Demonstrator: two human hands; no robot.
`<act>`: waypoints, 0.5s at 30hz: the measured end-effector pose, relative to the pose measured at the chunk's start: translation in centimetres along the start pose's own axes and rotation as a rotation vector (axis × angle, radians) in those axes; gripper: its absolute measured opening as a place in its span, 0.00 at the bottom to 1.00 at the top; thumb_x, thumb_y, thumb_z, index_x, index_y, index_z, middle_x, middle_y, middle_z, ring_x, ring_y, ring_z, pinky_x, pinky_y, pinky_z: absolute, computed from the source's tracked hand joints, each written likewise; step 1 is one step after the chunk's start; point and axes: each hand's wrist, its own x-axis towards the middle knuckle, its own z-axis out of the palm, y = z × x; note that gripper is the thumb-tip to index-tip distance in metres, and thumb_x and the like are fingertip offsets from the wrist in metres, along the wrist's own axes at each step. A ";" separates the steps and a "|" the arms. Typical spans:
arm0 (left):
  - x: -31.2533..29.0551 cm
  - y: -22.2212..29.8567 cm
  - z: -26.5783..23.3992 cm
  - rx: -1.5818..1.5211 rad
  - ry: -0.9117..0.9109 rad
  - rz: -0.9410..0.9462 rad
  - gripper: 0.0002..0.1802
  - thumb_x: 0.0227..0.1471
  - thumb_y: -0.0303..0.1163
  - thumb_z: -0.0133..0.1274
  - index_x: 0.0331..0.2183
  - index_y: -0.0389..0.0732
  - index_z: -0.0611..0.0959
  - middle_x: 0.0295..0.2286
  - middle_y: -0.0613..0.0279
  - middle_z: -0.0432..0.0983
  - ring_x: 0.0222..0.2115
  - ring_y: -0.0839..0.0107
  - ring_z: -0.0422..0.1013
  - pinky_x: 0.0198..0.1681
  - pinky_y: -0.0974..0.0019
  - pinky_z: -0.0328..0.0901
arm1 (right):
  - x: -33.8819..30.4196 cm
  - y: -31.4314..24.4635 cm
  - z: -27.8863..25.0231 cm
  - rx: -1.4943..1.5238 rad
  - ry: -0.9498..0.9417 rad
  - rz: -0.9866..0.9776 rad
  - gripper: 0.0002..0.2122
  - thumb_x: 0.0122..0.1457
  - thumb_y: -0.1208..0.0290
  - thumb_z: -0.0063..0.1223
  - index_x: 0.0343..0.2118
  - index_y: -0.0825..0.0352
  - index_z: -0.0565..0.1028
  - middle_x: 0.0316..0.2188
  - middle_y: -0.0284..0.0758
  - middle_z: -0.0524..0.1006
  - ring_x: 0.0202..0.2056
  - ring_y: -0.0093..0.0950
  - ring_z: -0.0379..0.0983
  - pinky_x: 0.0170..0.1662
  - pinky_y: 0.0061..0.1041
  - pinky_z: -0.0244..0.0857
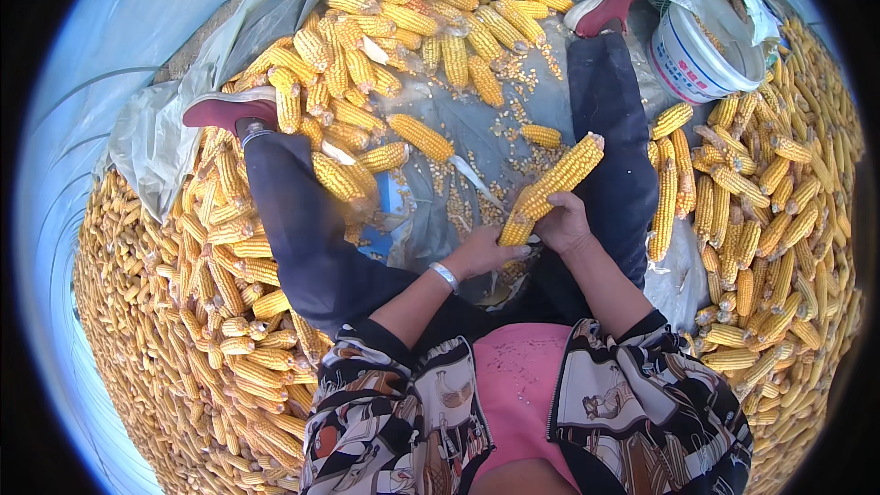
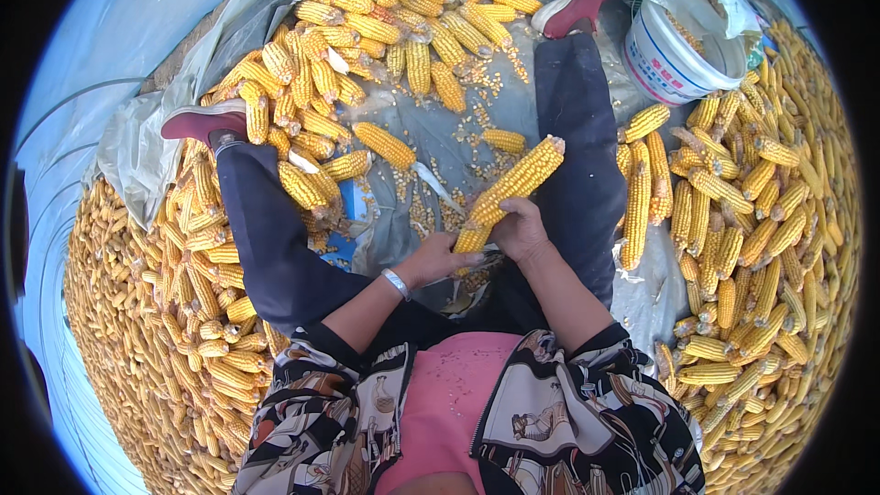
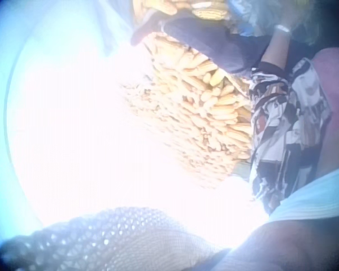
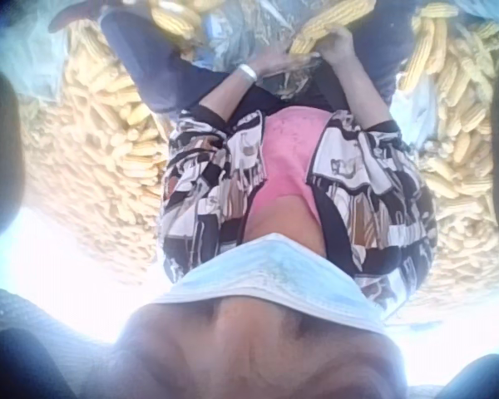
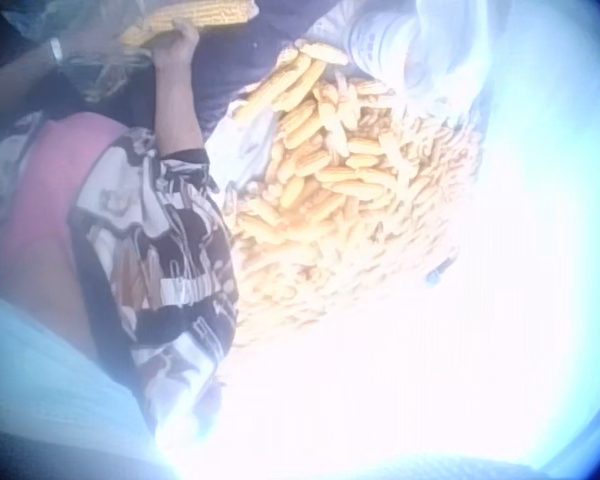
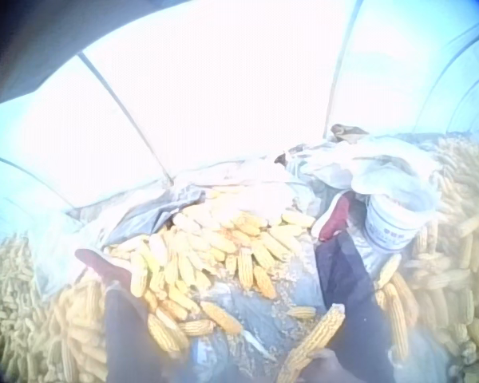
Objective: The person sits on a tarp covered with corn cobs and repeatedly shucks corn by hand, removing kernels from the cob and placing them into a nearby bucket. The person handles multiple cobs one at a time, discarding the stripped cobs aside.
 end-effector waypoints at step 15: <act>5.3 -2.4 -13.9 1.189 0.697 0.139 0.33 0.43 0.25 0.54 0.55 0.39 0.69 0.53 0.57 0.65 0.59 0.56 0.56 0.60 0.38 0.49 | -26.3 -34.4 -3.3 0.404 0.249 -1.410 0.46 0.59 0.54 0.54 0.67 0.58 0.31 0.67 0.46 0.37 0.63 0.52 0.52 0.63 0.55 0.50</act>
